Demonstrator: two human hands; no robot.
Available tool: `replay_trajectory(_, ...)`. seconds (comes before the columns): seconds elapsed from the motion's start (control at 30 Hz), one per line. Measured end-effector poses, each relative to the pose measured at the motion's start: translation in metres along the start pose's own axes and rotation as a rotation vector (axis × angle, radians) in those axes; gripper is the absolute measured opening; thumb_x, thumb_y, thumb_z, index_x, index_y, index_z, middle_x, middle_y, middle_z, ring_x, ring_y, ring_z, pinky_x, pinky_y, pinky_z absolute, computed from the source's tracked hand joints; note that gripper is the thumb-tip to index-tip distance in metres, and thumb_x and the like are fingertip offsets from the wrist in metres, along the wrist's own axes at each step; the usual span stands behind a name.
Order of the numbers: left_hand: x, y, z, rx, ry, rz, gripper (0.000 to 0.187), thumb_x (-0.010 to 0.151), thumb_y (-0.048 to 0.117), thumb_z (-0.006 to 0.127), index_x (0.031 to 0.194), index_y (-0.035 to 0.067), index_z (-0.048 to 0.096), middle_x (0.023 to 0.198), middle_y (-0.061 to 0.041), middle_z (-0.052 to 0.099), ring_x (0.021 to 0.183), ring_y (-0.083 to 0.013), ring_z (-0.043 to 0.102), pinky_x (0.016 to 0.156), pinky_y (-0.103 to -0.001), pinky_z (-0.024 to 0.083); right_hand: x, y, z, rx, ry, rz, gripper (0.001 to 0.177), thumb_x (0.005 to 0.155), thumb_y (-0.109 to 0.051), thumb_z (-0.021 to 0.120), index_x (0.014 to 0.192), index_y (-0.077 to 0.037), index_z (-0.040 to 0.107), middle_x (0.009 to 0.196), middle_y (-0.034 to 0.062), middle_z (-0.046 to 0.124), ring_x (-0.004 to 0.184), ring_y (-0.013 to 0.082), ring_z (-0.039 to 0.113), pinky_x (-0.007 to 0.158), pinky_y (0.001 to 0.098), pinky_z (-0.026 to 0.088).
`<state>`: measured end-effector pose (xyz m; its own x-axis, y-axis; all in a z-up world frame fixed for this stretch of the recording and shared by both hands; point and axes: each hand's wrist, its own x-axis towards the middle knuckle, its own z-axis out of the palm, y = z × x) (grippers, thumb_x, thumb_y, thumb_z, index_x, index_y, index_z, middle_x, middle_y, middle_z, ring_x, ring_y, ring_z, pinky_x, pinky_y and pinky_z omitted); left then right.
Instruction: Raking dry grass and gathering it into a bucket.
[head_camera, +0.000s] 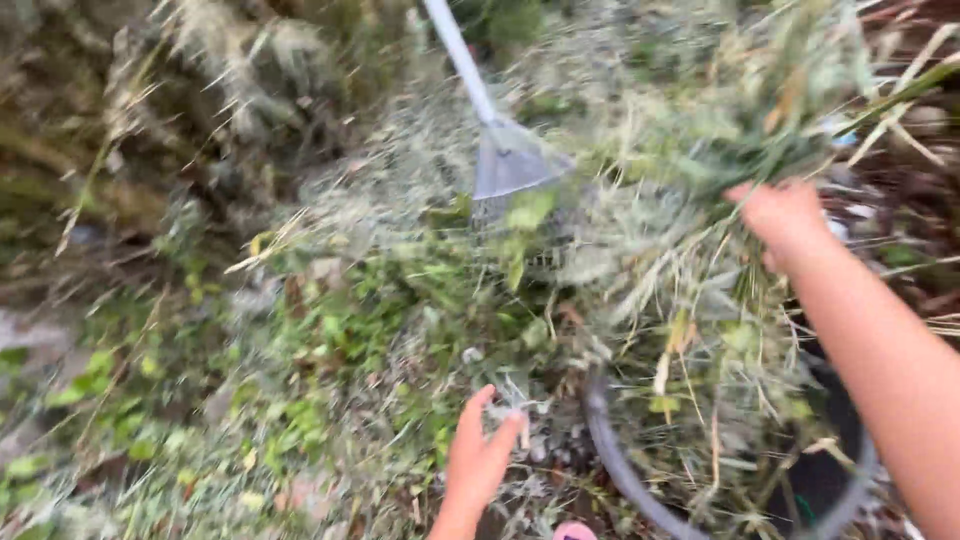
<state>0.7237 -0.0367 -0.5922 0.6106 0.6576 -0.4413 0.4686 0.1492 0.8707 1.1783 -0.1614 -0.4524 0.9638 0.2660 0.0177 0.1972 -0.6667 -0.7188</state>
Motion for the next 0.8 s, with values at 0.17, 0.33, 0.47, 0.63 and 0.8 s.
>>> replay_trajectory(0.17,0.016,0.072,0.068,0.040,-0.063,0.110,0.069,0.084,0.041,0.072,0.143,0.012,0.051,0.148,-0.009,0.057,0.137,-0.0247,0.055,0.112,-0.038,0.041,0.001,-0.035,-0.136,0.080,0.174,0.439,0.057,0.086,-0.033,0.079,0.127,0.002,0.059,0.119,0.0207,0.073,0.105,0.0292,0.067,0.058,0.0468,0.035)
replay_trajectory(0.33,0.027,0.122,0.120,0.081,-0.131,0.217,0.069,0.088,0.037,0.071,0.146,0.009,0.047,0.153,-0.012,0.050,0.143,-0.0280,0.045,0.116,-0.040,0.033,-0.016,0.097,-0.190,-0.074,0.175,0.449,0.073,0.086,-0.041,0.074,0.137,0.004,0.047,0.115,0.0176,0.064,0.083,0.0354,0.067,0.055,0.0486,0.052)
replay_trajectory(0.47,0.043,0.104,0.148,0.110,-0.132,0.299,0.069,0.087,0.036,0.071,0.145,0.006,0.048,0.149,-0.014,0.054,0.141,-0.0286,0.050,0.116,-0.039,0.035,-0.081,0.283,-0.103,-0.259,0.007,0.613,0.068,0.086,-0.042,0.078,0.129,0.009,0.067,0.124,0.0280,0.074,0.105,0.0399,0.071,0.088,0.0482,0.056)
replay_trajectory(0.63,0.049,0.070,0.150,0.233,-0.152,0.273,0.067,0.086,0.035,0.072,0.143,0.009,0.049,0.144,-0.014,0.057,0.135,-0.0288,0.053,0.113,-0.038,0.038,-0.164,0.390,0.029,-0.101,-0.096,0.325,0.091,0.070,-0.021,0.079,0.152,-0.008,0.042,0.140,0.0170,0.063,0.124,0.0337,0.065,0.104,0.0430,0.051)
replay_trajectory(0.8,0.066,0.047,0.143,0.284,-0.128,0.141,0.066,0.086,0.034,0.070,0.145,0.012,0.049,0.147,-0.013,0.054,0.135,-0.0281,0.053,0.108,-0.039,0.042,-0.151,0.351,0.069,-0.466,-0.288,0.550,0.086,0.082,-0.034,0.079,0.153,-0.012,0.035,0.161,0.0125,0.038,0.130,0.0373,0.058,0.100,0.0509,0.052)
